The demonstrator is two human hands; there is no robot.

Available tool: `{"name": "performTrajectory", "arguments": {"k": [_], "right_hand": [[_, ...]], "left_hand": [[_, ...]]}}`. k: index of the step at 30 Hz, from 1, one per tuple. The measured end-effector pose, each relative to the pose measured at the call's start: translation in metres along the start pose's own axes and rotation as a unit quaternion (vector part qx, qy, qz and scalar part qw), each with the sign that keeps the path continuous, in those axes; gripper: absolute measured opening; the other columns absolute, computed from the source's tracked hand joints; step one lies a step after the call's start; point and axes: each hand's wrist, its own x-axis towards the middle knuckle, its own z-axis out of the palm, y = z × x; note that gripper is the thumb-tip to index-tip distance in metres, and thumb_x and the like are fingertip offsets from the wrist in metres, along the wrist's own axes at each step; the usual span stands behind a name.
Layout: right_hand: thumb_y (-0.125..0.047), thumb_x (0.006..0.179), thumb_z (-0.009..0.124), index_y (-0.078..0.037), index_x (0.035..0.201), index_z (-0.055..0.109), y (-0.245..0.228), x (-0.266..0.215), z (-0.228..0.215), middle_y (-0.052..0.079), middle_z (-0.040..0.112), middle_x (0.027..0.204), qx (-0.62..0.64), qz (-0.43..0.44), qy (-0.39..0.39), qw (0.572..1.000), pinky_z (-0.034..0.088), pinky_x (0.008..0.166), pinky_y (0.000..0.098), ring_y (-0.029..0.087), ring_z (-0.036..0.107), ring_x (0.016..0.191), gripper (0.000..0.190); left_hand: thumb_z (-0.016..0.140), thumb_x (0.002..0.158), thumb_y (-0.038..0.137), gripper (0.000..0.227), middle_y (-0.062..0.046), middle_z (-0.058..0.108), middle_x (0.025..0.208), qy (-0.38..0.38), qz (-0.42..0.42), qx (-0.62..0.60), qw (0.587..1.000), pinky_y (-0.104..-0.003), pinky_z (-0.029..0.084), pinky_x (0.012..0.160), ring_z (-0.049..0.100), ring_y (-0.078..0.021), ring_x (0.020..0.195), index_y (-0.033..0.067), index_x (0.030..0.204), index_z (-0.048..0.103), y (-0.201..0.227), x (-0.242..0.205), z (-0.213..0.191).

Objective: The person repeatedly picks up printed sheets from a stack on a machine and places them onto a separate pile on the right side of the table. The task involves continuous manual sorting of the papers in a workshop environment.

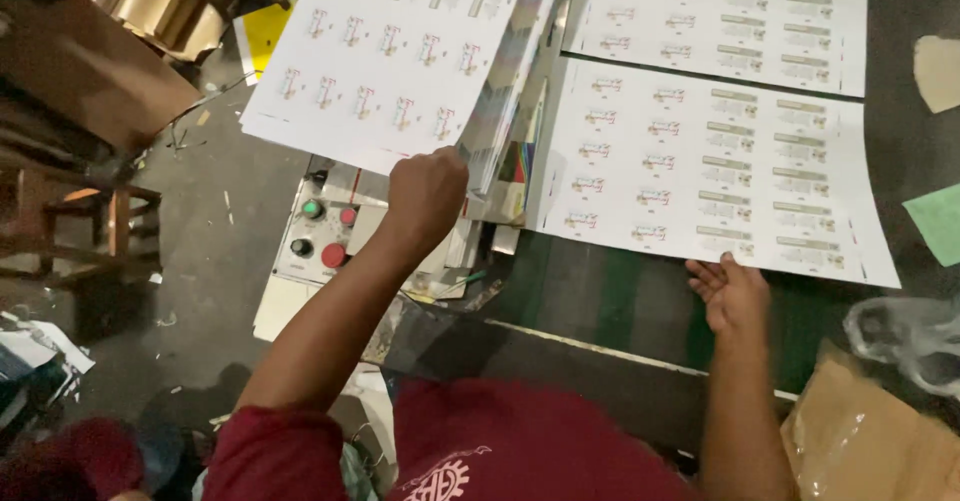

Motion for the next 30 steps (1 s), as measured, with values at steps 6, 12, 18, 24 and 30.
{"name": "performTrajectory", "arguments": {"k": [6,12,18,24,30], "right_hand": [[-0.028,0.109,0.049,-0.004,0.133,0.058,-0.02,0.027,-0.002,0.013,0.074,0.113,-0.07,0.083,-0.028,0.994,0.052,0.078,0.0411,0.028,0.069,0.1,0.035],[-0.033,0.099,0.055,0.001,0.12,0.073,-0.013,-0.066,0.135,0.013,0.066,0.07,-0.381,0.186,-0.376,0.824,0.041,0.046,0.032,0.017,0.049,0.051,0.044],[-0.032,0.098,0.062,-0.018,0.143,0.061,-0.029,-0.168,0.262,0.007,0.076,0.093,-0.38,0.154,-0.633,0.657,0.057,0.075,0.0243,0.008,0.068,0.082,0.047],[-0.028,0.099,0.061,-0.007,0.136,0.069,-0.044,-0.096,0.223,0.014,0.075,0.095,-0.393,0.116,-0.337,0.848,0.05,0.064,0.0318,0.018,0.062,0.071,0.044],[-0.037,0.102,0.053,-0.006,0.15,0.049,-0.105,-0.074,0.22,0.009,0.076,0.112,-0.154,0.022,-0.294,0.943,0.049,0.066,0.0305,0.019,0.066,0.084,0.058]], "left_hand": [[0.067,0.082,0.01,0.004,-0.017,0.073,0.072,-0.036,-0.015,-0.056,0.998,-0.046,0.057,0.057,0.074,-0.0343,0.068,0.0071,0.081,0.07,0.002,0.013,0.001],[0.064,0.081,0.009,0.013,-0.018,0.075,0.086,-0.072,-0.065,-0.105,0.99,-0.049,0.058,0.063,0.075,-0.0366,0.079,0.0069,0.084,0.077,-0.026,0.016,-0.002],[0.063,0.08,0.008,0.013,-0.018,0.075,0.087,-0.044,-0.056,-0.095,0.993,-0.049,0.058,0.061,0.074,-0.0377,0.077,0.0039,0.082,0.075,-0.036,0.028,-0.008],[0.063,0.087,0.011,0.01,-0.016,0.071,0.078,0.074,0.049,-0.103,0.991,-0.049,0.055,0.055,0.071,-0.0345,0.065,0.002,0.089,0.066,-0.005,-0.029,-0.03],[0.067,0.077,0.02,0.03,-0.013,0.068,0.084,0.075,0.187,-0.158,0.967,-0.044,0.055,0.062,0.072,-0.0307,0.073,0.0004,0.099,0.062,0.038,-0.099,-0.047]]}}
